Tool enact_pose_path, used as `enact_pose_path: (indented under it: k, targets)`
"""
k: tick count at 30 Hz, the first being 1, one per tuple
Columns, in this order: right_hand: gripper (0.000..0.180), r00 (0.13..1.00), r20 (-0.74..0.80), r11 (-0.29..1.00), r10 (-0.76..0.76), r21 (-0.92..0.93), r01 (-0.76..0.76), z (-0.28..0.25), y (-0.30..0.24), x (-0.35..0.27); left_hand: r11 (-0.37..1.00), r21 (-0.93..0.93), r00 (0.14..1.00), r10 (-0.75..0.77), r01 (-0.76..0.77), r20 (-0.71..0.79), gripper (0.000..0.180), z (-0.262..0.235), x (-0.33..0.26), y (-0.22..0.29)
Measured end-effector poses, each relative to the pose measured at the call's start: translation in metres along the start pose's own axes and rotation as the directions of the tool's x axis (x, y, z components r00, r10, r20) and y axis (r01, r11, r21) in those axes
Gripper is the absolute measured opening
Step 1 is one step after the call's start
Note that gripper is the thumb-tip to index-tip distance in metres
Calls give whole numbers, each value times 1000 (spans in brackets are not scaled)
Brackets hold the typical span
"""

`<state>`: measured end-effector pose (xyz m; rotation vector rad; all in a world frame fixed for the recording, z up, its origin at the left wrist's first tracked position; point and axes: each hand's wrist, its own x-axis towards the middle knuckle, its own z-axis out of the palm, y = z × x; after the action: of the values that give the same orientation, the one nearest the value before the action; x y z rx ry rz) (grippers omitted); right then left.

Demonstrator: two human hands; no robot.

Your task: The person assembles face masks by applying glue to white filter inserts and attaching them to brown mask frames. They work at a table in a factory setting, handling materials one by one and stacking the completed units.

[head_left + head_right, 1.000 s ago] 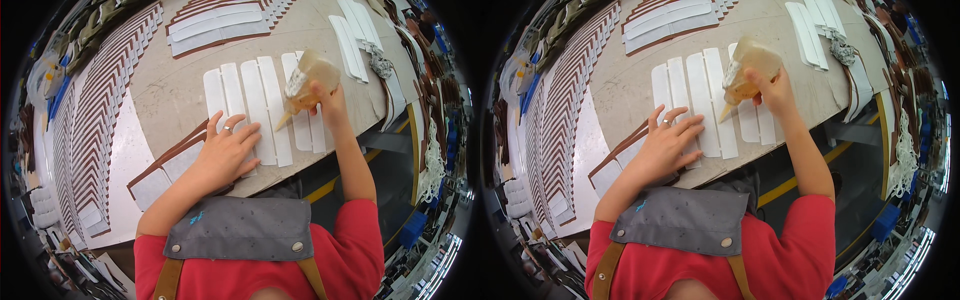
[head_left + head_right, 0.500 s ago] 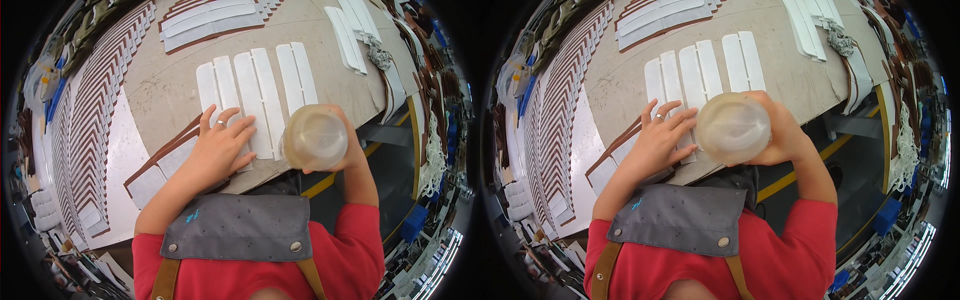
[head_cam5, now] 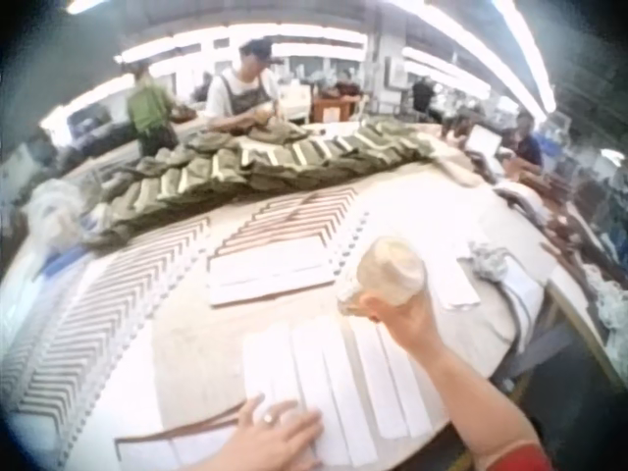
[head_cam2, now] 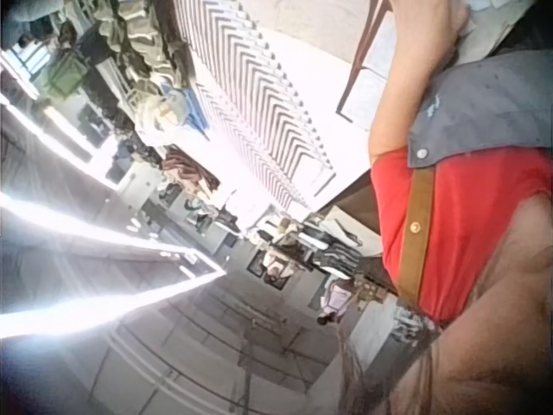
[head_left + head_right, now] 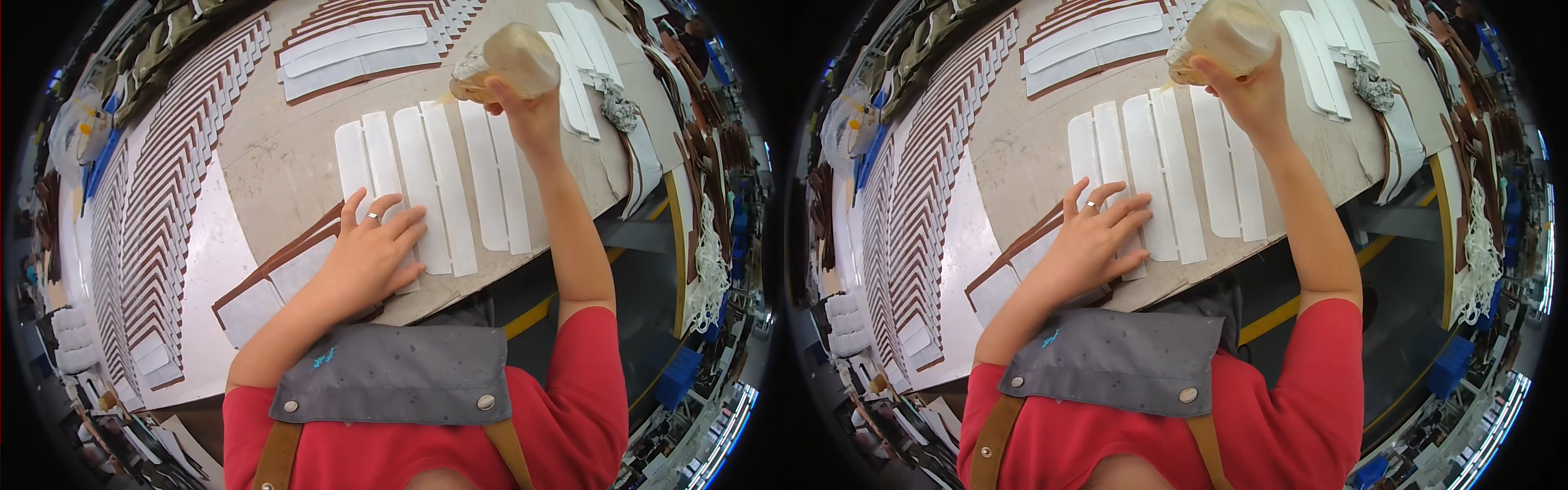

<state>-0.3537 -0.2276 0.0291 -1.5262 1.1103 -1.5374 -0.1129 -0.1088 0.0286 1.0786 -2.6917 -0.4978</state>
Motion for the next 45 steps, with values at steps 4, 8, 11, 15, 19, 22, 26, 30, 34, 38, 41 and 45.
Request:
enact_pose_path:
  k: [4, 8, 11, 15, 19, 22, 26, 30, 34, 38, 41, 45]
  targets:
    - [61, 1000, 0, 1000, -24, -17, 24, 10, 11, 7, 1000, -9, 1000, -2, 2, -1, 37, 0, 0, -1]
    - [60, 999, -24, 994, -45, -98, 42, 2, 13, 7, 1000, -19, 1000, -3, 3, 4, 39, 0, -1, -2]
    - [57, 997, -70, 998, -18, -66, 13, -6, 13, 8, 1000, -17, 1000, -4, 4, 14, 39, -1, -1, -1]
    - [49, 996, -88, 999, 24, -32, -27, -12, 19, 8, 1000, -9, 1000, -5, 5, 22, 39, -2, 0, 0]
    - [50, 991, -80, 995, 105, 11, -104, -17, 15, 2, 1000, -14, 1000, -7, 8, 20, 38, -4, 1, 1]
    - [49, 981, -121, 988, 155, 23, -153, -19, 10, -10, 1000, -13, 1000, -6, 6, 15, 38, -3, 1, 2]
    - [45, 975, -99, 979, 200, 70, -193, -26, 6, -25, 1000, -14, 1000, -5, 5, 14, 37, -3, 1, 2]
    - [42, 964, -63, 964, 257, 94, -250, -35, 6, -43, 1000, -10, 1000, -8, 8, 21, 37, -5, 2, 4]
    - [44, 954, -58, 951, 293, 119, -285, -39, -2, -66, 1000, 2, 1000, -10, 10, 26, 39, -5, 2, 5]
    - [47, 928, -48, 924, 370, 121, -362, -46, -9, -91, 1000, 24, 999, -9, 8, 34, 40, -5, 3, 5]
    - [49, 908, -2, 902, 418, 121, -415, -49, -16, -110, 999, 33, 999, -12, 11, 38, 40, -6, 3, 6]
    - [50, 894, 58, 858, 444, 262, -442, -54, -20, -118, 999, 37, 999, -6, 4, 39, 39, -5, 4, 6]
